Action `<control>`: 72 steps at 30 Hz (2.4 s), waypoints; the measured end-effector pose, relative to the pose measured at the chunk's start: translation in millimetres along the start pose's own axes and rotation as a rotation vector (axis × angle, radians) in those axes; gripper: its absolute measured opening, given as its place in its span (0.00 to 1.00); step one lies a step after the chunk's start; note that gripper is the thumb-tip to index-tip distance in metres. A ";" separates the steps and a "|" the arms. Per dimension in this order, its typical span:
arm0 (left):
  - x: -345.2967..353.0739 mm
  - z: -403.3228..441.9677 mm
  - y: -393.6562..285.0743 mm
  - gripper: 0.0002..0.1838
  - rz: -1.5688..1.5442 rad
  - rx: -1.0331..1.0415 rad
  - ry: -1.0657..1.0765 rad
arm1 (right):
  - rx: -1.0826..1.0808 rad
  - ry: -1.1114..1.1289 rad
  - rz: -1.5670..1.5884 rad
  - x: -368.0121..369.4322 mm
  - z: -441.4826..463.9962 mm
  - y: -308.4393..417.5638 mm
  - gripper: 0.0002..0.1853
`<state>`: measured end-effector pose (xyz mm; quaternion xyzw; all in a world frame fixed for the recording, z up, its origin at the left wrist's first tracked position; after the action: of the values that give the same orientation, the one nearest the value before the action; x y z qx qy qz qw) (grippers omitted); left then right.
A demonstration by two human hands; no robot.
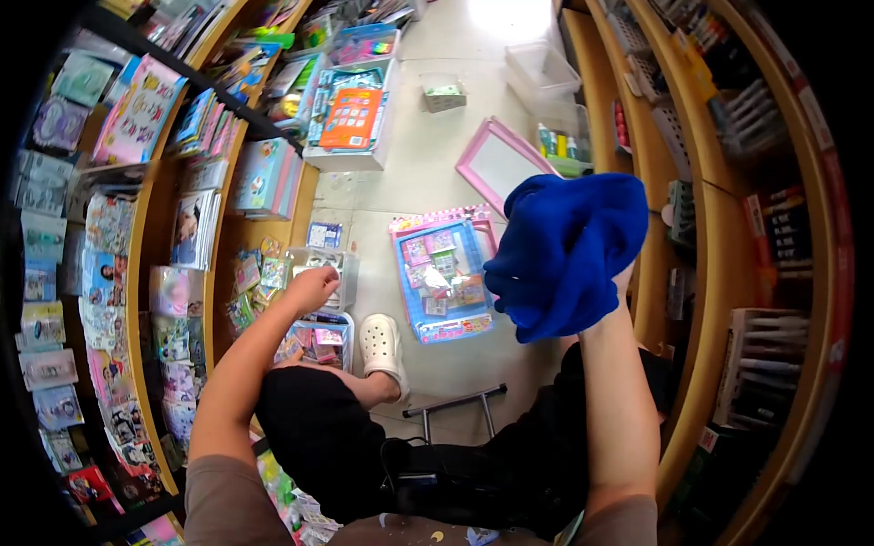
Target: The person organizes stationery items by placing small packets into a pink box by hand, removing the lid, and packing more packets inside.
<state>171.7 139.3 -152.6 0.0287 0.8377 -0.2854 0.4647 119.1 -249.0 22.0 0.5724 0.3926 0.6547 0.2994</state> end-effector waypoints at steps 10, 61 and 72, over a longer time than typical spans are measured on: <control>170.3 84.2 -84.3 0.22 0.060 0.128 -0.081 | 0.202 -0.063 0.448 6.4 -4.5 -1.4 0.18; -85.5 23.1 -321.8 0.40 -0.174 0.575 -0.603 | 0.332 -0.464 0.052 15.2 6.2 -40.5 0.09; -76.3 13.9 -329.4 0.38 0.002 0.465 -0.549 | 0.282 -0.723 -0.630 -4.0 -8.0 -26.6 0.13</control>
<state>122.3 -126.4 51.1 0.0567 0.5945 -0.4650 0.6536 110.4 -240.1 -3.2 0.6513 0.5022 0.2326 0.5192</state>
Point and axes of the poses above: each hand's wrist, its own z-axis towards the middle knuckle, its own x-axis out of the palm, y = z × x, the point moved 9 cm from there along z, towards the middle knuckle, and after that the axes turned 11 degrees about x, right-handed, at the moved point
